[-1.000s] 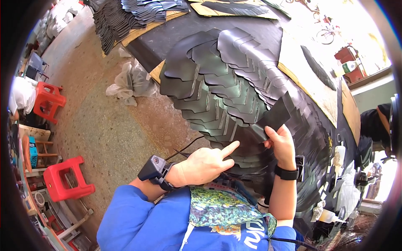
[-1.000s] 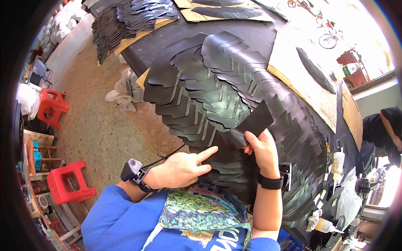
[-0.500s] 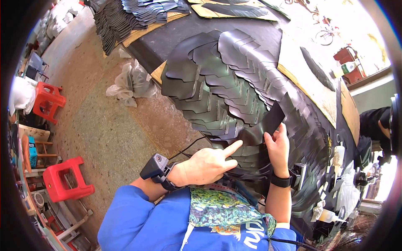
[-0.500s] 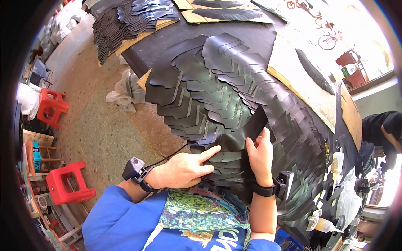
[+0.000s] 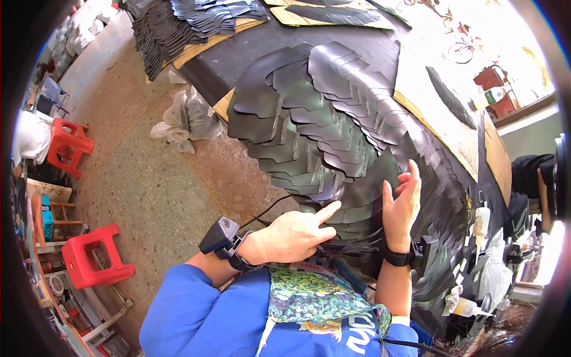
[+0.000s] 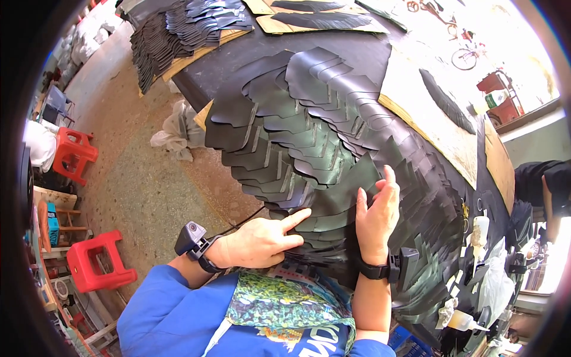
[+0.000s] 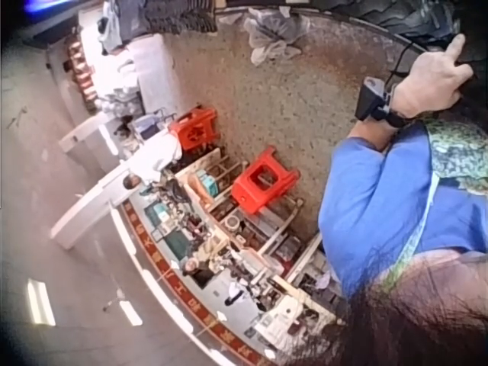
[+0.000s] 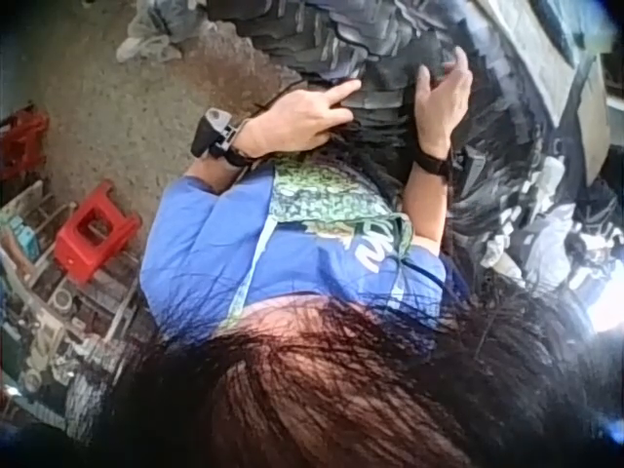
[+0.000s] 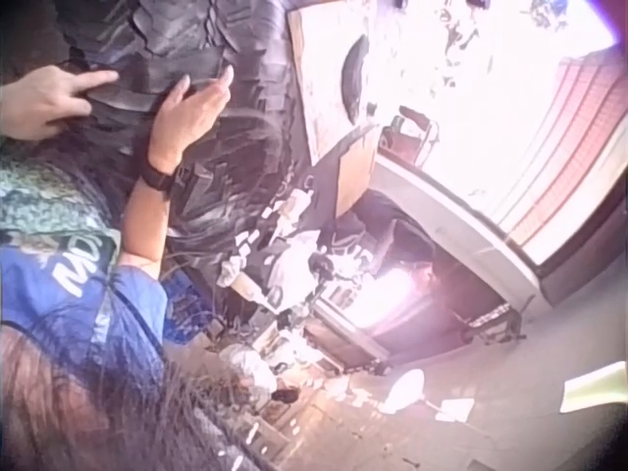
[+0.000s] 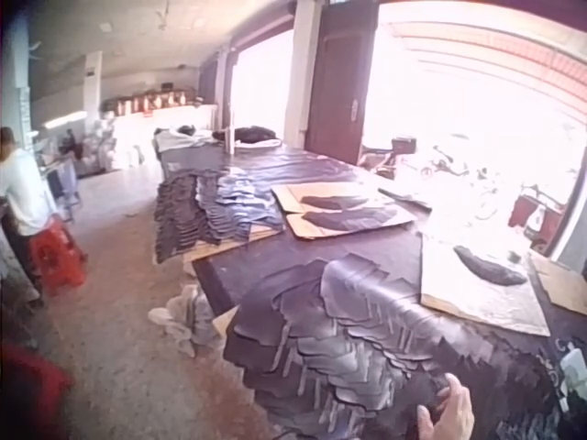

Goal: Organizing and stacking precut shoe leather components on a manufacturing table.

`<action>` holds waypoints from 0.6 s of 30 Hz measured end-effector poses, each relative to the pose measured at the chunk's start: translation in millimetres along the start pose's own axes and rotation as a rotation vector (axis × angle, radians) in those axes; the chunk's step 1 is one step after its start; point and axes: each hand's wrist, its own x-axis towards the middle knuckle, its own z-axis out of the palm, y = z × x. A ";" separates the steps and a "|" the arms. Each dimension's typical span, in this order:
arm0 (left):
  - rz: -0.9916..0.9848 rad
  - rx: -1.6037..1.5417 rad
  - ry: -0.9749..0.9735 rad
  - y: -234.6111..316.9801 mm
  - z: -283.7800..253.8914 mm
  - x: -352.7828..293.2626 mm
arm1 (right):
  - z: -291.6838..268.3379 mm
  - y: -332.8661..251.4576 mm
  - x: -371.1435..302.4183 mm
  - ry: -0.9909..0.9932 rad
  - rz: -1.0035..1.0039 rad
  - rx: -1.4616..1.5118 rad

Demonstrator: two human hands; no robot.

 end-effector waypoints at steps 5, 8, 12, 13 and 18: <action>-0.009 -0.037 0.019 -0.7 -1.7 -3.2 | -4.4 -0.9 -3.0 -0.217 -0.271 0.046; 0.012 -0.088 0.009 -1.7 -4.1 -4.2 | -1.8 -1.6 -9.5 -0.291 -0.275 0.033; 0.045 -0.152 -0.002 -1.5 -3.2 -2.8 | 8.1 -3.4 -5.6 -0.240 -0.386 -0.123; 0.047 -0.149 -0.001 -2.2 -1.3 -3.1 | 9.3 -4.8 -4.0 -0.215 -0.339 -0.172; 0.118 -0.228 0.090 -5.2 4.0 -6.9 | 9.5 -10.7 -3.3 -0.324 -0.103 0.135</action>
